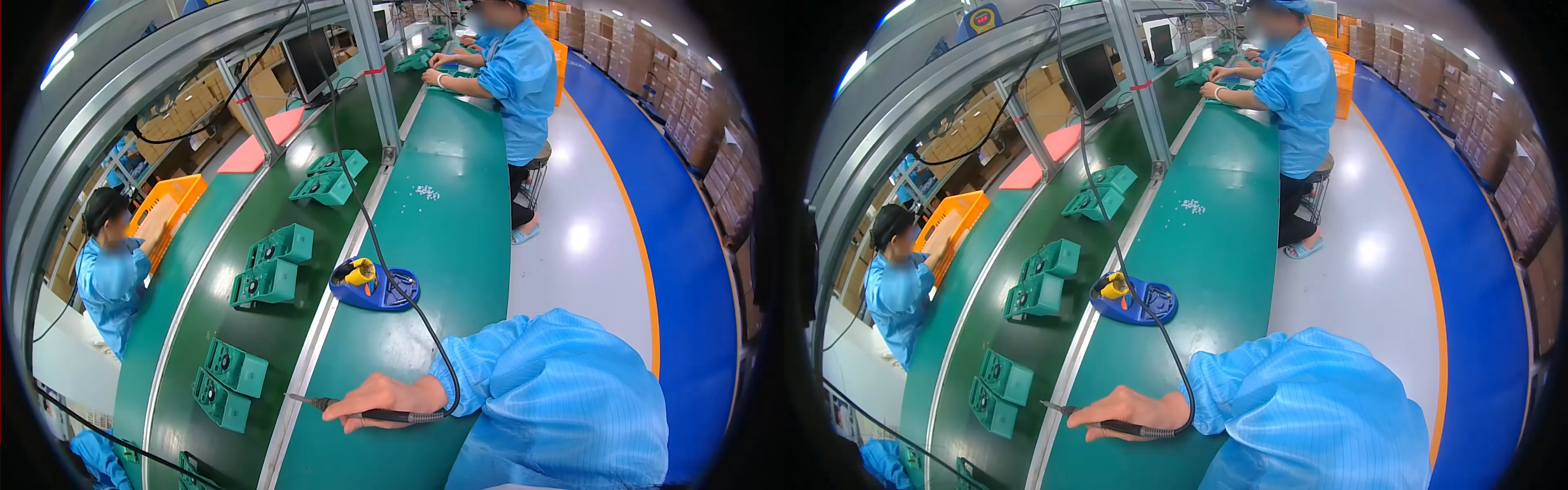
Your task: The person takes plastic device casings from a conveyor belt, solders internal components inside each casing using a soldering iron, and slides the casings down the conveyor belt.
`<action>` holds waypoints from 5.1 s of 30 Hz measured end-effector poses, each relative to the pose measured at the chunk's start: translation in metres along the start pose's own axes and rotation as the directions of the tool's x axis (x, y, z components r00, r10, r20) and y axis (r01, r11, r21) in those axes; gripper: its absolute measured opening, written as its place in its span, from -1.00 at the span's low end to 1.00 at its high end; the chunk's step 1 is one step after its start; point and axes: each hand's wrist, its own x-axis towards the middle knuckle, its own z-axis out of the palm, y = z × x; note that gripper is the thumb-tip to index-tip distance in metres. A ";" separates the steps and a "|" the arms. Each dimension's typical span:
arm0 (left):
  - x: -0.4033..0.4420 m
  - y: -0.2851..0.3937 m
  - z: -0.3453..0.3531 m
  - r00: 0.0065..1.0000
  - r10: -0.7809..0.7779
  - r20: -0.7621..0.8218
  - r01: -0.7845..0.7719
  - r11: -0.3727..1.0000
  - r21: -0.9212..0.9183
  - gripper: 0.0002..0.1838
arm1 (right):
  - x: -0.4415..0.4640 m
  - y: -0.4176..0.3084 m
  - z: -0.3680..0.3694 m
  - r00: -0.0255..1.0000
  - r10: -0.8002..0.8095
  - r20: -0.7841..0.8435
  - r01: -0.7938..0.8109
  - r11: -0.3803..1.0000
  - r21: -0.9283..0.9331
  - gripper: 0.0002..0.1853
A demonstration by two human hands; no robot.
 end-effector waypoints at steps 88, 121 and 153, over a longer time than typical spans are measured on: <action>-0.310 0.189 0.076 0.652 0.566 -0.505 -0.686 0.723 -0.076 -0.39 | 0.019 -0.057 0.001 0.965 0.241 0.107 -0.212 0.950 -0.228 -0.79; -0.309 0.182 0.073 0.611 0.609 -0.506 -0.706 0.708 0.000 -0.46 | 0.013 -0.034 0.020 0.958 0.045 0.283 0.013 0.980 -0.199 -0.89; -0.309 0.183 0.075 0.613 0.603 -0.510 -0.695 0.719 0.015 -0.49 | 0.023 -0.043 0.007 0.955 0.150 0.257 -0.108 0.979 -0.171 -0.90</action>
